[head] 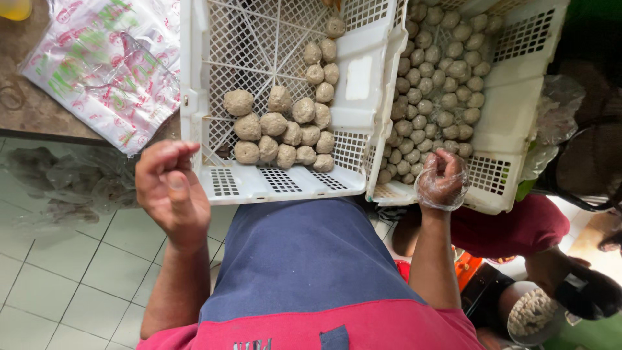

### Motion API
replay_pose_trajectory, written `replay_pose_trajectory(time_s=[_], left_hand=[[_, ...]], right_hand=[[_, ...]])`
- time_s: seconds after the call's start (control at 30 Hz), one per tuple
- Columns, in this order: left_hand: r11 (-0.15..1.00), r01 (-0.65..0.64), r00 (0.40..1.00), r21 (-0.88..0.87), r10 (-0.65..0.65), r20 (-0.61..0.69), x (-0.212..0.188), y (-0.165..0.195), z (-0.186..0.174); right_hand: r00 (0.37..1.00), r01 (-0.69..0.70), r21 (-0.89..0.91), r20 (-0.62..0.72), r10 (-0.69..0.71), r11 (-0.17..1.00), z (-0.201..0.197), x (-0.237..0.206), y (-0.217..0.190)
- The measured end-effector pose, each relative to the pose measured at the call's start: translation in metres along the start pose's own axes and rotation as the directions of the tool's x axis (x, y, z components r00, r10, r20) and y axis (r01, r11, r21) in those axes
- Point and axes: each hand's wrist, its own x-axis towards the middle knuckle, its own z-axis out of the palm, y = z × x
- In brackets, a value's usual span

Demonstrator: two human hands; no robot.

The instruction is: The person sorts round meatballs between two plastic crates, picking smaller balls from the full crate and placing them into the adjacent crate while holding the crate edge with the other hand. Near the end they pick up a squeeze bottle and reach for a plastic bag on the table.

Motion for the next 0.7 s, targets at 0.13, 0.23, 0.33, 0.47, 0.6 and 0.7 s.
replay_pose_trajectory(time_s=[0.13,0.23,0.33,0.47,0.6,0.7], left_hand=[[0.954,0.202,0.969,0.223,-0.228,0.098,0.028,0.013,0.016],[0.769,0.028,0.971,0.639,-0.173,0.167,0.058,0.009,0.030],[0.469,-0.159,0.970,0.869,-0.090,0.226,0.080,-0.010,0.046],[0.304,-0.268,0.938,0.914,-0.134,0.320,0.083,-0.036,0.054],[0.206,-0.192,0.938,0.959,-0.248,0.241,0.078,-0.047,0.048],[0.278,-0.304,0.917,0.911,-0.174,0.359,0.077,-0.048,0.045]], right_hand=[[1.000,0.031,0.068,-0.002,-0.031,0.997,-0.008,0.002,0.008],[1.000,0.014,0.101,0.020,-0.016,0.995,-0.016,0.002,0.013],[1.000,0.015,0.131,0.008,-0.016,0.991,-0.022,0.004,0.016],[1.000,0.007,0.170,-0.004,-0.006,0.985,-0.029,0.009,0.016],[1.000,0.017,0.179,0.003,-0.018,0.984,-0.035,0.013,0.011],[0.998,0.060,0.138,0.017,-0.063,0.989,-0.038,0.012,0.013]])
